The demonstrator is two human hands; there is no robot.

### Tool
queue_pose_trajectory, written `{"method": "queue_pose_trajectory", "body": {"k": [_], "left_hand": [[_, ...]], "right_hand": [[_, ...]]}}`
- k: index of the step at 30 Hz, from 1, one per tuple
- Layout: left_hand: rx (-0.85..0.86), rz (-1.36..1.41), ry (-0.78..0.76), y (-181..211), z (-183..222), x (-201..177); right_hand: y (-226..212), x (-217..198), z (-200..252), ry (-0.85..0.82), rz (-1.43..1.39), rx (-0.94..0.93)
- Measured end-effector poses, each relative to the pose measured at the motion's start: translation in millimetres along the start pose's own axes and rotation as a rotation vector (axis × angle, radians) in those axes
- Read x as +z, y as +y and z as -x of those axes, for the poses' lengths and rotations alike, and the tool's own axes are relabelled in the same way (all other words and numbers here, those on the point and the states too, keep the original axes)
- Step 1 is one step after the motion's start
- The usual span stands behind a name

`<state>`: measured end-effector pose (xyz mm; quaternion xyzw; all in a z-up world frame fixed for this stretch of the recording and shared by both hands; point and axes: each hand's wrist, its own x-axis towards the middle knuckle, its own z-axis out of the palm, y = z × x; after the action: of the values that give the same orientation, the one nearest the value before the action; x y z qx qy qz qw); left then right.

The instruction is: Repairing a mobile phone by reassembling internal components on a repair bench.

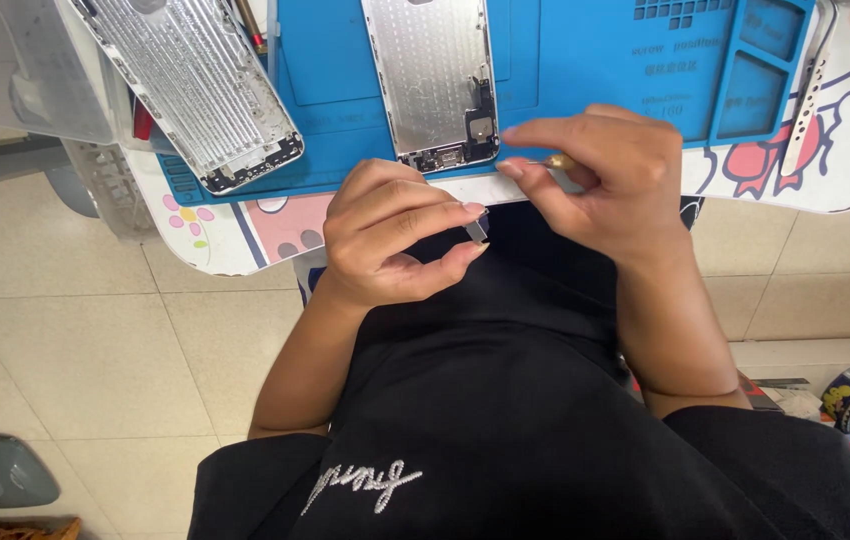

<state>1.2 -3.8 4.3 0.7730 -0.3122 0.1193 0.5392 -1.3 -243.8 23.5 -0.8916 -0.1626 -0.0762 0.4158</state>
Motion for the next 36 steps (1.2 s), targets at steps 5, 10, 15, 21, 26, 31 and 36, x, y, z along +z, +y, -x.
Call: {"method": "queue_pose_trajectory", "body": {"k": [5, 10, 15, 21, 26, 31, 36], "left_hand": [[-0.007, 0.042, -0.002, -2, 0, -2], [-0.016, 0.036, -0.02, -1, -4, -3], [-0.023, 0.043, -0.038, -1, -8, -4], [-0.021, 0.042, -0.039, -2, -8, -3], [-0.028, 0.027, -0.047, -1, -11, -4], [-0.029, 0.053, -0.047, -5, -10, -1], [-0.048, 0.066, -0.063, -6, -12, -2]], "right_hand": [[5, 1, -22, -0.072, 0.088, -0.189], [16, 8, -19, -0.114, 0.111, -0.14], [19, 8, -20, -0.103, 0.122, -0.16], [22, 8, -22, -0.122, 0.066, -0.203], [21, 10, -22, -0.111, 0.091, -0.167], [25, 11, -22, -0.112, 0.099, -0.162], [16, 10, -36, -0.084, 0.092, -0.19]]}}
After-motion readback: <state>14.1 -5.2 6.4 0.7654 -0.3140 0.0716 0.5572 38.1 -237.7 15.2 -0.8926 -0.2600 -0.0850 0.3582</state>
